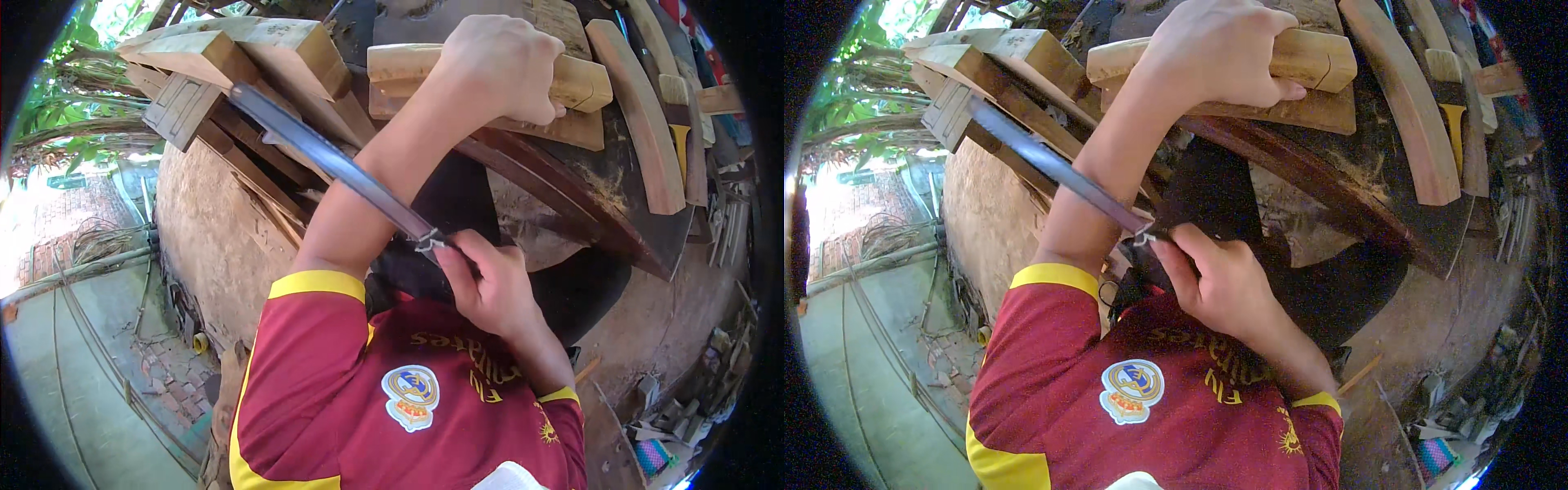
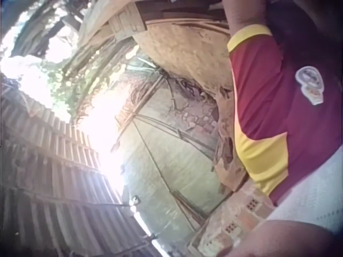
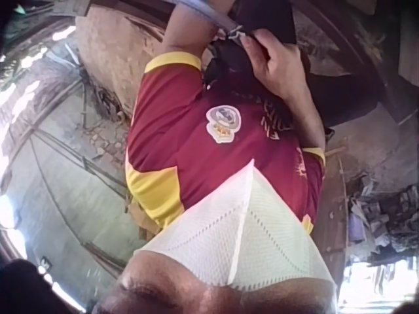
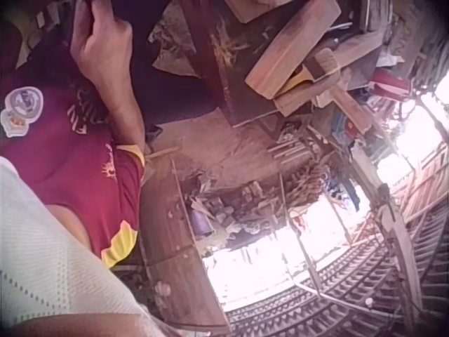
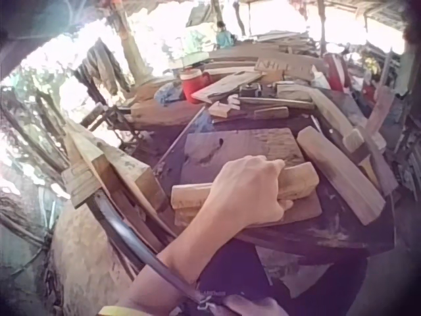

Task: The person uses a hand saw to cut a small piece of wood clamped to a workbench. They hold the wood steady with their left hand while sawing with their right hand, creating a cut through the material.

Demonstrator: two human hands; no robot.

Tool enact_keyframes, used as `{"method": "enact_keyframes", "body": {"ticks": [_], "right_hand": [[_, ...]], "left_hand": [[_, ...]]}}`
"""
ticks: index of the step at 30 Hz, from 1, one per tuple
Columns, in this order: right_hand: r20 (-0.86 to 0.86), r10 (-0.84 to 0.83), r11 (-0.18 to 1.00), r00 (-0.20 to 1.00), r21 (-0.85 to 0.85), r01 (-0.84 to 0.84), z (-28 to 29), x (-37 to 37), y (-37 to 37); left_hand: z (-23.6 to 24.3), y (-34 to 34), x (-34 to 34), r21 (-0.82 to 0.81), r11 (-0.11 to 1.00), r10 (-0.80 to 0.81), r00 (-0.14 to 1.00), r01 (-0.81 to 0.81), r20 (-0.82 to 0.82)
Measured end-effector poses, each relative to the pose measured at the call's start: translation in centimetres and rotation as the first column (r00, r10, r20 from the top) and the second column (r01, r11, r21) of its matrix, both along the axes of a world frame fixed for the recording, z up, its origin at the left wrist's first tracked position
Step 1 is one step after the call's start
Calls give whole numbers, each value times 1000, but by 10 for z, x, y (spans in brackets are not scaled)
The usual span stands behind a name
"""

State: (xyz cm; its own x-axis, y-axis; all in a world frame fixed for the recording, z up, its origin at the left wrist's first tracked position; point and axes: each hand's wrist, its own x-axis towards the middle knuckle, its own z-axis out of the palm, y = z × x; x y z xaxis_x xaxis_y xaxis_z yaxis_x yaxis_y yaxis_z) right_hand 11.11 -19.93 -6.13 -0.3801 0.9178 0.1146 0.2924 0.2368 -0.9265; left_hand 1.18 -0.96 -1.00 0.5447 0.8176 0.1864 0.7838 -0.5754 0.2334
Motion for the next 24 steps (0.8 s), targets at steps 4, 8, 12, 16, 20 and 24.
{"method": "enact_keyframes", "body": {"ticks": [4, 8, 12, 16, 20, 24], "right_hand": [[7, -41, 999, 999, 2, 41, -2, -3, 0], [34, -50, 997, 998, -49, 52, 1, 0, -3], [33, -60, 995, 998, -77, 62, 1, 3, -6], [12, -80, 992, 997, -101, 81, 4, 2, -8], [13, -94, 990, 996, -101, 95, 5, 2, -9], [44, -89, 991, 995, -100, 93, 4, 4, -10]], "left_hand": [[1, -1, 1, -5, 1000, 7, 1000, -7, -7], [-2, -1, 0, 15, 1000, 2, 1000, -2, 6], [5, -5, -3, 10, 999, -51, 989, 51, 137], [15, -15, -8, 37, 997, -77, 983, 71, 166], [15, -15, -8, 45, 997, -70, 984, 63, 166], [14, -14, -7, 36, 998, -62, 986, 57, 154]]}}
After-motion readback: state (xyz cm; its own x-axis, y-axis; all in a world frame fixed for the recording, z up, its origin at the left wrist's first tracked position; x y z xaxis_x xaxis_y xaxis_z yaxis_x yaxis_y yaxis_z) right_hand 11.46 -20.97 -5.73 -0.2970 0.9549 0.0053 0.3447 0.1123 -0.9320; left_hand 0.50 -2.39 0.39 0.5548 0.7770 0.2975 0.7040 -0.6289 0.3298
